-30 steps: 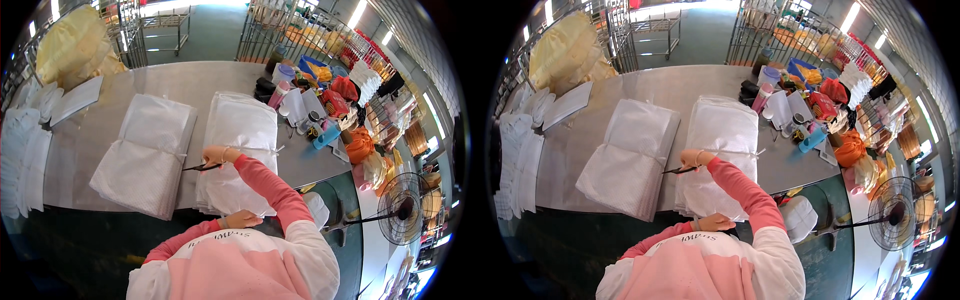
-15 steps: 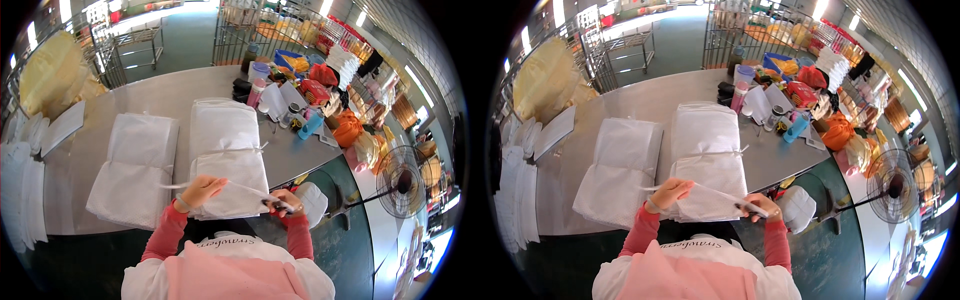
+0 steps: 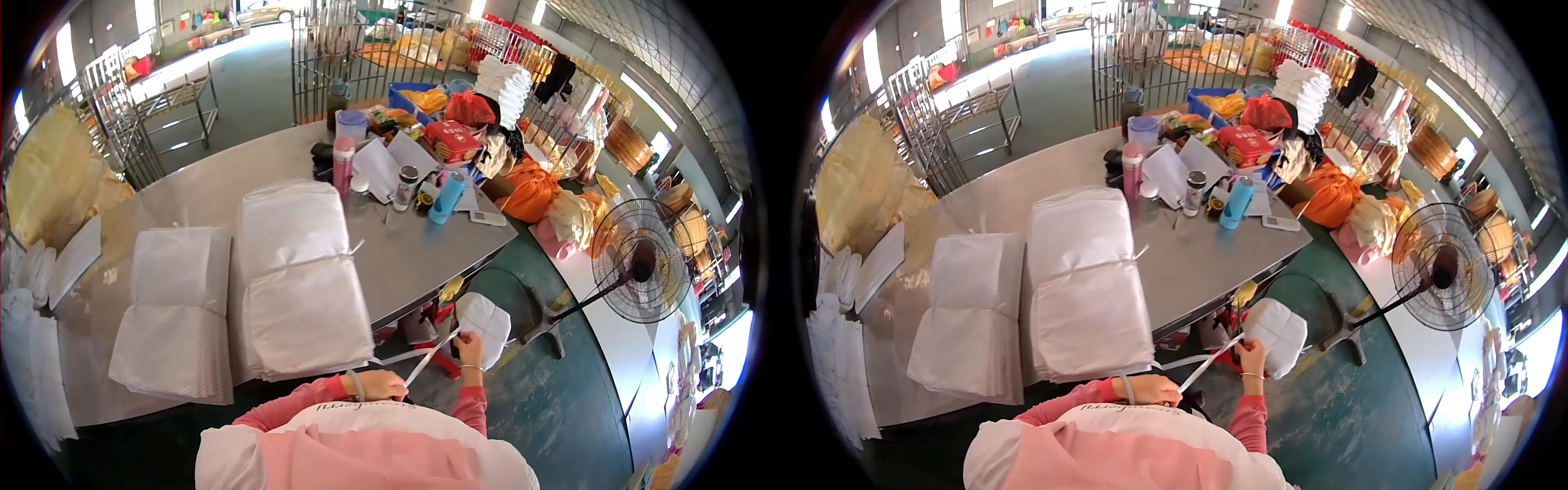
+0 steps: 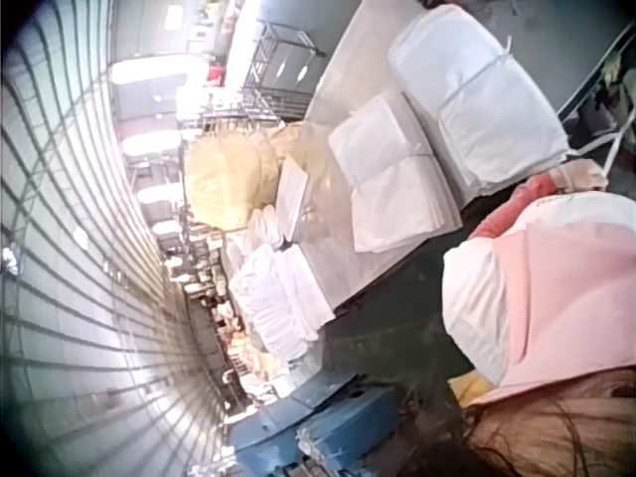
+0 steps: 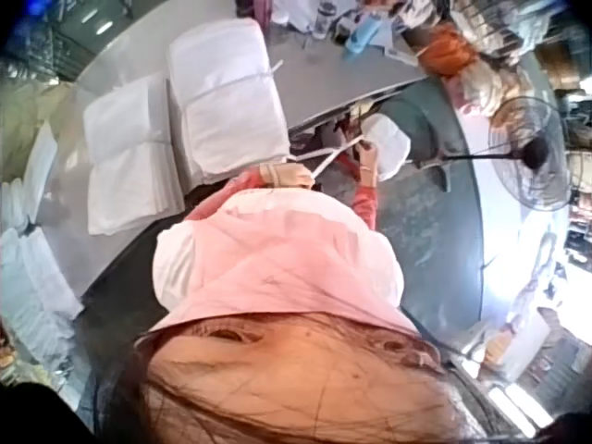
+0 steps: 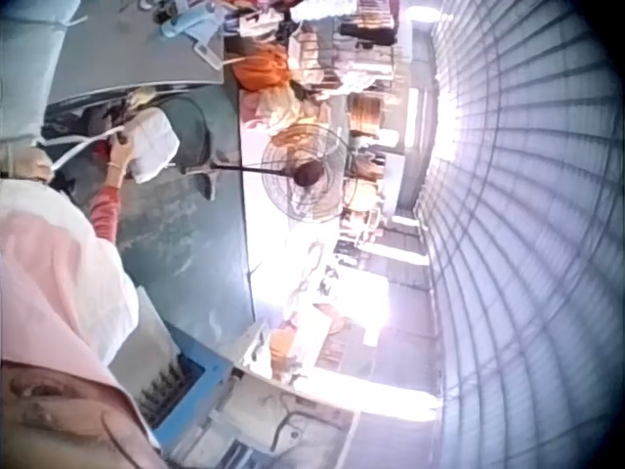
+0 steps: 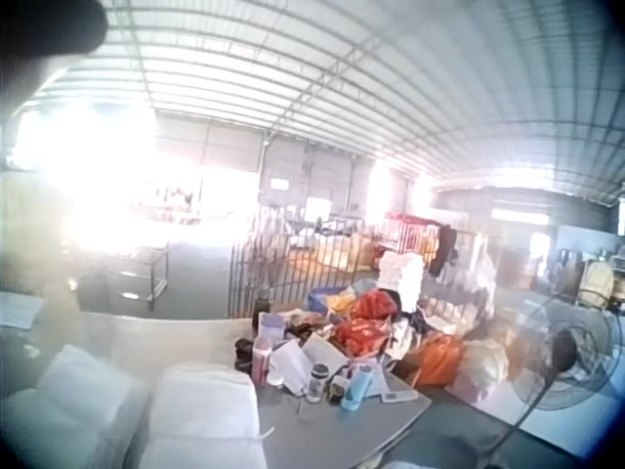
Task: The person organizes white fabric items on a table, bundles them together, and secures them by tying a white cord. They then use a touchscreen interface on a machine and write notes on a ledger.
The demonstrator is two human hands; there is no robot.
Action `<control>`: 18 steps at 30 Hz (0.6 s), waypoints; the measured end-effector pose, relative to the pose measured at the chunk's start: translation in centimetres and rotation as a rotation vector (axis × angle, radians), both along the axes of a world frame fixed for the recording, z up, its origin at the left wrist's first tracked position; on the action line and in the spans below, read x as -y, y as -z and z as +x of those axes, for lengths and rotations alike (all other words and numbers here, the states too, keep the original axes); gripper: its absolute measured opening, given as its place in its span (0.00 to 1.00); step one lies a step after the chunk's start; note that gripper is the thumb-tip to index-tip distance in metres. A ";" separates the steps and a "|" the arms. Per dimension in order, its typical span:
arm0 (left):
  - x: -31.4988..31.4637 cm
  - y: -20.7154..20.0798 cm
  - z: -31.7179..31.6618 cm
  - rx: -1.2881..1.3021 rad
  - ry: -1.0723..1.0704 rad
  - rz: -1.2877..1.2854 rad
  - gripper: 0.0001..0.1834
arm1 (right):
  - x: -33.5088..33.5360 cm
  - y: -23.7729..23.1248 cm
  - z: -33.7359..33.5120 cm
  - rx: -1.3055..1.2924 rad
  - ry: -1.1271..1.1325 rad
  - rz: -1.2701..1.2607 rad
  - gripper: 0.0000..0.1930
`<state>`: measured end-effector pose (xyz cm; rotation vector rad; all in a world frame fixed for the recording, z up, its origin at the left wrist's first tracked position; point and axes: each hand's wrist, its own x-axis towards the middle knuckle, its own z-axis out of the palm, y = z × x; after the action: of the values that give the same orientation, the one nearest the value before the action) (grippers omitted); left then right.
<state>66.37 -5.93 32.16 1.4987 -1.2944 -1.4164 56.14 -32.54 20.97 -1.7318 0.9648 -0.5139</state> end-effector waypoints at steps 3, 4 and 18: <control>4.0 1.7 -1.5 0.010 -0.016 -0.026 0.19 | 4.2 4.3 -1.1 -0.059 0.012 -0.092 0.11; 5.1 2.4 -1.6 0.002 -0.036 -0.052 0.19 | 5.3 4.9 -0.8 -0.135 -0.007 -0.168 0.12; 8.6 1.0 -3.3 -0.118 -0.465 0.165 0.13 | 9.5 2.1 15.9 -0.056 -0.648 -0.426 0.18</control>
<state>63.02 -14.49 31.15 1.6629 -0.7077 -1.2976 72.09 -42.08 18.84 -2.3132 0.2893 -0.2493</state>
